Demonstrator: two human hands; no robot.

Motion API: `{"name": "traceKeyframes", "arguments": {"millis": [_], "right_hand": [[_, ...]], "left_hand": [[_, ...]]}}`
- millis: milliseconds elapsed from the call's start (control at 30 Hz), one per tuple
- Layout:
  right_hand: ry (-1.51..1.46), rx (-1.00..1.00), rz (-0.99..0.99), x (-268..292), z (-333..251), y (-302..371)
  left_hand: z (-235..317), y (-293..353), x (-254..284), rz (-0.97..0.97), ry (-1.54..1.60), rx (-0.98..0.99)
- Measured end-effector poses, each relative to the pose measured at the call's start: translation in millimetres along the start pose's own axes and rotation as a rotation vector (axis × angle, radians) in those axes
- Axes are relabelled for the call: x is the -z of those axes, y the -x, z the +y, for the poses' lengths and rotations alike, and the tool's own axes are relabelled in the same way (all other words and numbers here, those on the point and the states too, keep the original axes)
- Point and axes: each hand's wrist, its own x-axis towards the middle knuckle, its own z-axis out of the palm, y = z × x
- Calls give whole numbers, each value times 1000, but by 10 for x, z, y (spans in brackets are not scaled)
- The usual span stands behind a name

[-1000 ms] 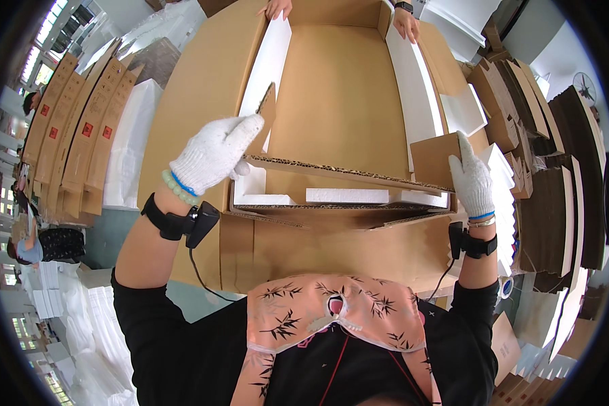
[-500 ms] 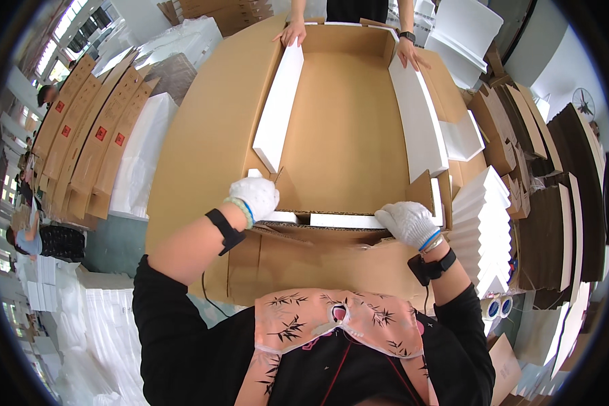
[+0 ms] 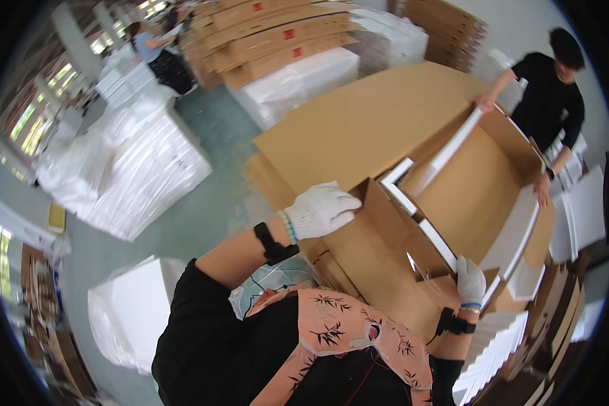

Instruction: The person assembles cardboard boxes and packs them with white foam inserts. They place corner protectors and large foam sheets inside the boxes, arranging them to fit the interior dimensions. The person works at a table in a warehouse environment, handling multiple boxes and foam pieces.

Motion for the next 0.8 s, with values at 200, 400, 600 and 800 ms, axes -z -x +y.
{"name": "traceKeyframes", "arguments": {"millis": [200,400,600,800], "right_hand": [[-443,-307,-101,64,-203,-223],[-30,-296,191,-91,-51,-162],[-30,-204,202,155,-872,-3],[-152,323,223,84,-2831,241]], "left_hand": [[164,3583,930,85,-409,1246],[868,5973,1057,-22,-487,2075],[674,6596,39,-61,-268,2210],[480,6009,-127,-130,-318,1977]]}}
